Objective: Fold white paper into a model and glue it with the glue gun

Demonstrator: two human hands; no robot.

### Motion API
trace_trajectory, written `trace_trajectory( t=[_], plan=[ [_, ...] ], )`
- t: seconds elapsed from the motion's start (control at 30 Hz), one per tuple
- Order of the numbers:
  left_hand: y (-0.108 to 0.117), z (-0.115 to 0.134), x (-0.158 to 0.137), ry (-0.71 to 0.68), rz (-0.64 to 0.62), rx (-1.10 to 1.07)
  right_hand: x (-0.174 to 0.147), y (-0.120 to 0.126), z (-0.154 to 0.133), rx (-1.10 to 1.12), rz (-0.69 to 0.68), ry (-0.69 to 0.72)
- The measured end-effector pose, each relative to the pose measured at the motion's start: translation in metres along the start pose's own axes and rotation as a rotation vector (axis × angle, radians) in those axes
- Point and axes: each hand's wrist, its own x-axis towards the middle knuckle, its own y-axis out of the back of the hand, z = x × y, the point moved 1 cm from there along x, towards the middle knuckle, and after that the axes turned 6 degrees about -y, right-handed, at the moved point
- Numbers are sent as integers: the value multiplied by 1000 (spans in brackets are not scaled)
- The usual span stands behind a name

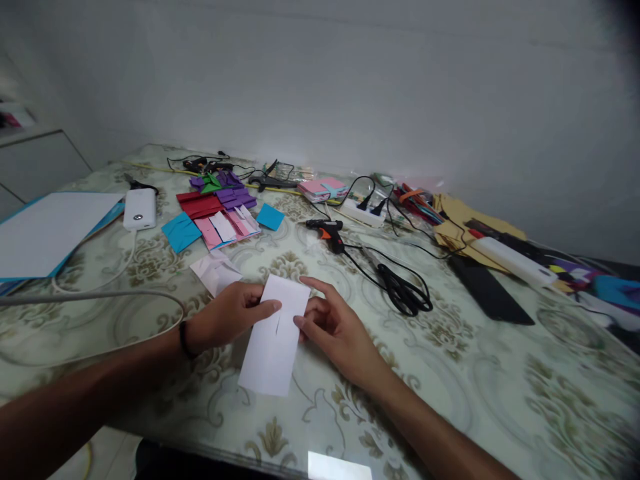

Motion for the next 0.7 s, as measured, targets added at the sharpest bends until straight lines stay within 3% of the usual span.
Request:
trace_trajectory(
  t=[0.17, 0.37, 0.7],
  plan=[
    [0, -1, 0, 49, -34, -102, -1, 2, 1, -19, -2, 38],
    [0, -4, 2, 47, 16, -148, -2, 1, 3, -62, -11, 88],
    [0, -5, 1, 23, -21, -191, -1, 1, 2, 37, -13, 58]
  ],
)
